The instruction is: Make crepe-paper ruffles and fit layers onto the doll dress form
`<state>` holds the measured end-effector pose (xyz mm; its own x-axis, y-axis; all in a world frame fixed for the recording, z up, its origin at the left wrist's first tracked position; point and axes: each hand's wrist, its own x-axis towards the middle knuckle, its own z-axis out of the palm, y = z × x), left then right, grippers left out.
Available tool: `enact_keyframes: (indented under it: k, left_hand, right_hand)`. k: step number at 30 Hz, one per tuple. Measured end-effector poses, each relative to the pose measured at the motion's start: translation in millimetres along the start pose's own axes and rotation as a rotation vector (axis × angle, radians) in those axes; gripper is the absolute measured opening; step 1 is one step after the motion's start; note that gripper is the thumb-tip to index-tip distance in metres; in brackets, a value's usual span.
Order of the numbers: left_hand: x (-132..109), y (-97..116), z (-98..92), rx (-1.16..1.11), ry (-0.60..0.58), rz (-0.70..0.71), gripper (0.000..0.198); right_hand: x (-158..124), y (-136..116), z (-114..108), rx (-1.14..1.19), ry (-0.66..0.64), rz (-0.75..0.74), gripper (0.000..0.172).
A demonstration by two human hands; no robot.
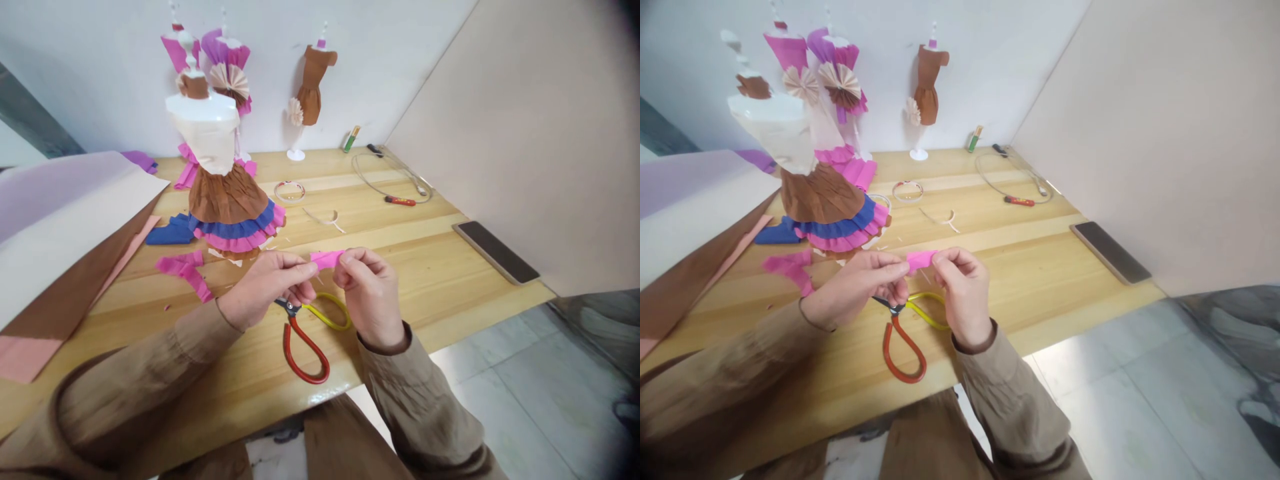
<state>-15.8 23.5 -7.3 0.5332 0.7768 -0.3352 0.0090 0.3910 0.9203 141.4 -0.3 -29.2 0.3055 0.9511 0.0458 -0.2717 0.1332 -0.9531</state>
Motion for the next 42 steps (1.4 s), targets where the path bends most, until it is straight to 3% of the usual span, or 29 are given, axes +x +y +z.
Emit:
enact_keyframes:
  k: [9, 16, 23, 29, 34, 36, 42]
  left_hand:
    - [-2.8, 4.3, 6.2, 0.038, 0.094, -0.034, 0.028]
    - [-10.6, 26.5, 9.5, 0.256, 0.162, -0.039, 0.032]
    - [-10.8, 33.2, 5.1, 0.288, 0.137, -0.028, 0.031]
    - [-2.6, 8.5, 0.5, 0.078, 0.002, -0.033, 0.026]
    - [-2.0, -9.3, 6.4, -0.236, -0.084, -0.046, 0.045]
    - [-2.5, -12.8, 12.3, -0.352, -0.078, -0.04, 0.047]
    - [-2.1, -15.1, 29.4, -0.65, 0.044, 0.091, 0.026]
  right_hand:
    - [-0.7, 1.0, -0.1, -0.014, 0.021, -0.012, 0.018]
    - [-0.9, 2.2, -0.4, -0.047, 0.043, -0.037, 0.017]
    - [-2.3, 1.1, 1.6, -0.035, 0.033, -0.031, 0.017]
    - [-1.6, 1.2, 2.9, 0.051, 0.019, -0.047, 0.021]
    - [-2.4, 1.1, 3.6, 0.094, 0.031, -0.046, 0.019]
    - [-4.0, 1.3, 4.7, 0.098, 0.022, -0.022, 0.019]
    - [-10.4, 1.2, 7.4, 0.041, -0.052, -0.037, 0.016]
